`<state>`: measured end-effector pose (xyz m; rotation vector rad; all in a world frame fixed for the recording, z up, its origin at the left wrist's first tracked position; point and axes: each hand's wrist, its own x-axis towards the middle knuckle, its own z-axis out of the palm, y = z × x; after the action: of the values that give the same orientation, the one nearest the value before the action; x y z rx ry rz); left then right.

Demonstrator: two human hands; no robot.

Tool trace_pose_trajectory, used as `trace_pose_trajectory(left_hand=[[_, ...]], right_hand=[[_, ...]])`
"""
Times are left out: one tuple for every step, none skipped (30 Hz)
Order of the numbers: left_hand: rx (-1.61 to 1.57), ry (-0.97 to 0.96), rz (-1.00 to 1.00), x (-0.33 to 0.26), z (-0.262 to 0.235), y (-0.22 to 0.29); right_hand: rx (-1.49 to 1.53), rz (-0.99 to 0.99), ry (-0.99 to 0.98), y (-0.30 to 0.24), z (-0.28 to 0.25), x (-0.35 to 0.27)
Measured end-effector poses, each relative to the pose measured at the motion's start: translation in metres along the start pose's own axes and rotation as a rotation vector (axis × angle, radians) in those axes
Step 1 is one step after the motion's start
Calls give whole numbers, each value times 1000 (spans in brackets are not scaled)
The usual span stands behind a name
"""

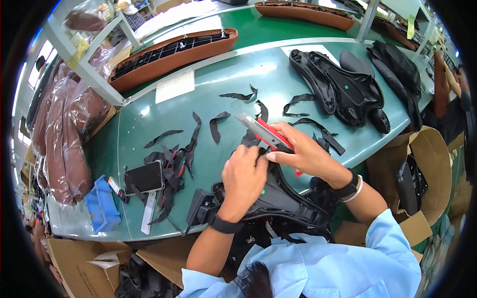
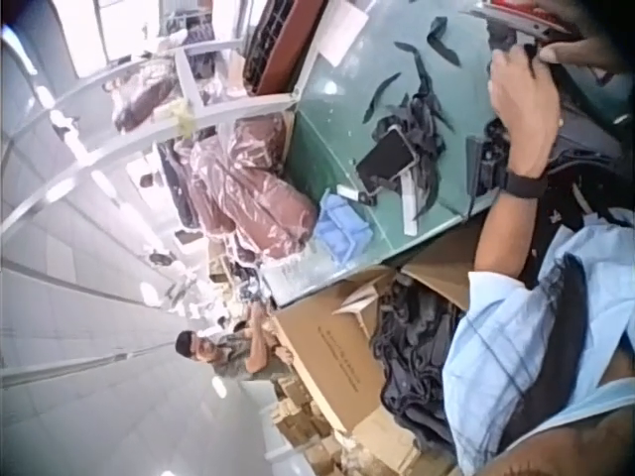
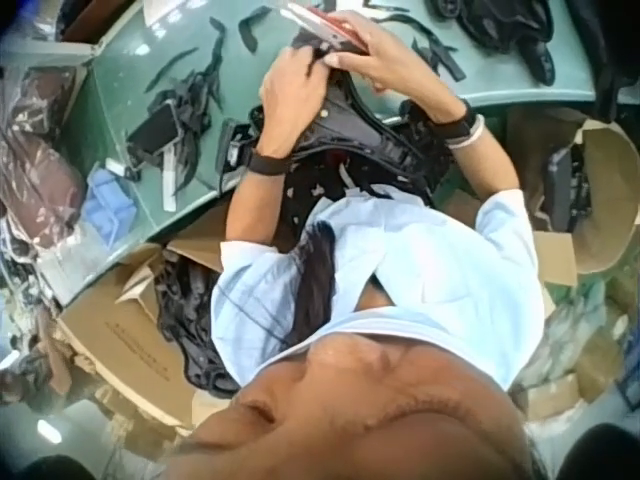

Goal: The person trims excess material from the edges of a bicycle seat using a utility knife, pulling away the scraps by hand. They then place the finished seat into a cardboard box and begin trimming another one.

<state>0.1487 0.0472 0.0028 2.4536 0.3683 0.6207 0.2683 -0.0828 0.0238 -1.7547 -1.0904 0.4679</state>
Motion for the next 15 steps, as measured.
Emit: trace_pose_trajectory(left_hand=[[-107, -42, -124, 3, -3, -4], [-212, -87, -258, 3, -5, -5], [-249, -76, -301, 3, -8, -4], [-251, -77, -309, 2, -7, -4], [-249, -67, -325, 3, -7, -3], [-247, -55, -341, 3, -6, -2], [-249, -58, -340, 3, -5, -2], [-276, -39, -358, 2, -4, -2], [-303, -18, -376, 0, -4, -1], [-305, -19, -377, -1, -3, -2], [-338, 27, -397, -1, -1, -3], [-372, 73, -417, -2, 0, -4], [-715, 117, -552, 0, -3, -6], [-1061, 155, -682, 3, -8, -7], [-1130, 171, -672, 5, -10, -1]], right_hand=[[-93, -20, 34, -1, -7, -7], [-183, -34, 60, -3, -14, -15], [-261, -7, -10, -17, -26, -22], [-259, -3, -17, -14, -32, -25], [-409, -39, -107, -13, -38, -31], [-558, -76, -200, -13, -41, -33], [-665, -58, -263, -9, -40, -32], [-666, -55, -263, -14, -39, -30], [-750, -50, -308, -22, -39, -26], [-834, -46, -354, -29, -39, -25], [-836, -47, -355, -32, -39, -27], [-867, -80, -359, -35, -37, -31], [-898, -113, -363, -37, -35, -35], [-901, -108, -363, -37, -31, -40], [-916, -69, -328, -38, -25, -46]])
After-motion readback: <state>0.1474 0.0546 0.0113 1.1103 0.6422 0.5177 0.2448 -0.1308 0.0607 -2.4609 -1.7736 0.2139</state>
